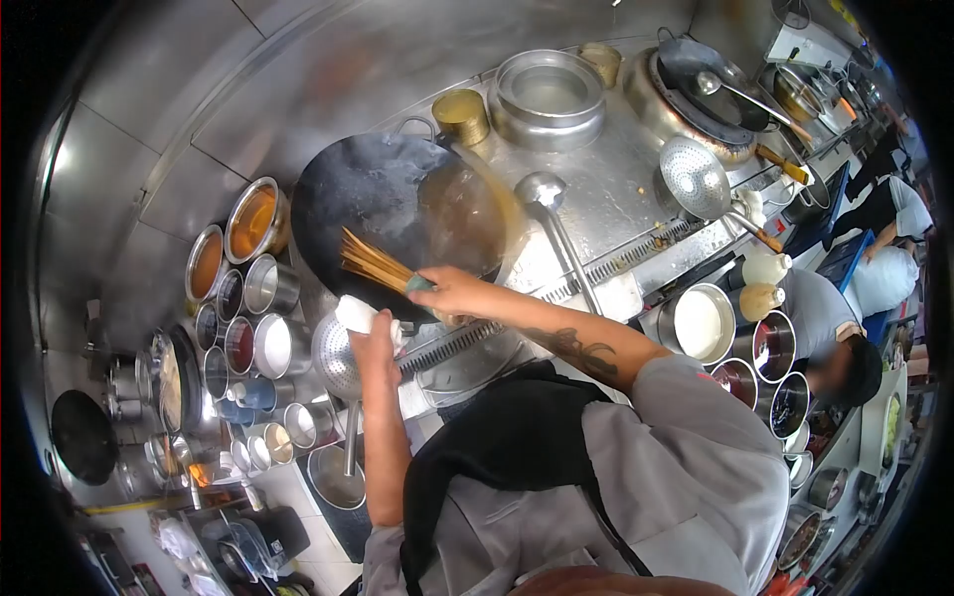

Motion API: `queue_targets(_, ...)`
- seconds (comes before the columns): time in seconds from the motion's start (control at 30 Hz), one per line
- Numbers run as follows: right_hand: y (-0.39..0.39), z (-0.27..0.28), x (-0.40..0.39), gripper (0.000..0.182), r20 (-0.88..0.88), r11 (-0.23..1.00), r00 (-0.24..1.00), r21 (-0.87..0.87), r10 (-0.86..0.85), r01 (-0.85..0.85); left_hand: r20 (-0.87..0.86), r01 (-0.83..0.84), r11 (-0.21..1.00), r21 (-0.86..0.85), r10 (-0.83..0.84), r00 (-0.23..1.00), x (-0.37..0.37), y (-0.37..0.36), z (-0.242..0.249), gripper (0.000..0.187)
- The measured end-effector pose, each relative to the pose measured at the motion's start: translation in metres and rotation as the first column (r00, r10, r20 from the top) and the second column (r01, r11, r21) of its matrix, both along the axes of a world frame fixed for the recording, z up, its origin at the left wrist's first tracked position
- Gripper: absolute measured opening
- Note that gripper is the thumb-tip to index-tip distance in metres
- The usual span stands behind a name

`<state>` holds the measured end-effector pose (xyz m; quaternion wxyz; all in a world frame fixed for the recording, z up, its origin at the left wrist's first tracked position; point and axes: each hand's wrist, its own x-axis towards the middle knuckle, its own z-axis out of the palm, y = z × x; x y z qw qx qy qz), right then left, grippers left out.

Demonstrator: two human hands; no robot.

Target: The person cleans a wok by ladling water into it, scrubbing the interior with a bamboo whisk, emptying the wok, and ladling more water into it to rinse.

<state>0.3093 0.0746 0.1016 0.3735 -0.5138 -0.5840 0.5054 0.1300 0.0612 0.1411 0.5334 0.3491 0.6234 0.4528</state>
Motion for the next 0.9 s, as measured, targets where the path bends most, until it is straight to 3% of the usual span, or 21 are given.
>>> queue_targets(0.2,0.034,0.037,0.013,0.042,-0.233,0.979,0.972,-0.202,-0.014,-0.034,-0.132,0.067,0.981,0.180,-0.044,0.990,0.028,0.007,0.032,0.042)
queue_targets(0.23,0.046,0.040,0.017,0.043,-0.273,0.986,0.961,-0.167,-0.032,-0.014,-0.160,0.074,0.974,0.216,-0.039,0.986,0.035,0.005,0.037,0.044)
queue_targets(0.3,0.072,0.054,0.038,0.047,-0.233,0.973,0.967,-0.224,-0.101,0.048,-0.311,0.124,0.923,0.365,-0.004,0.951,0.042,0.006,0.037,0.047)
queue_targets(0.33,0.085,0.063,0.051,0.047,-0.304,0.964,0.944,-0.261,-0.127,0.046,-0.380,0.153,0.889,0.432,0.025,0.924,0.045,0.006,0.036,0.049)
queue_targets(0.43,0.113,0.071,0.098,0.044,-0.476,0.934,0.854,-0.356,-0.209,0.031,-0.369,0.232,0.864,0.446,-0.059,0.927,0.056,-0.013,0.068,0.062)
queue_targets(0.53,0.102,0.080,0.125,0.037,-0.531,0.938,0.816,-0.346,-0.228,0.037,-0.476,0.318,0.841,0.438,-0.083,0.876,0.066,-0.016,0.082,0.061)
queue_targets(0.6,0.090,0.084,0.128,0.036,-0.512,0.939,0.820,-0.333,-0.256,0.085,-0.607,0.376,0.787,0.489,-0.002,0.794,0.068,-0.015,0.080,0.060)
queue_targets(0.73,0.080,0.094,0.126,0.034,-0.478,0.924,0.819,-0.352,-0.317,0.152,-0.641,0.416,0.743,0.525,0.023,0.768,0.070,-0.016,0.081,0.060)
queue_targets(0.83,0.067,0.085,0.102,0.035,-0.303,0.956,0.918,-0.215,-0.258,0.197,-0.618,0.398,0.734,0.550,0.037,0.786,0.066,-0.011,0.073,0.059)
queue_targets(0.9,0.039,0.053,0.088,0.049,-0.226,0.993,0.971,-0.073,0.078,-0.096,-0.593,0.369,0.741,0.561,0.049,0.804,0.066,-0.011,0.075,0.058)
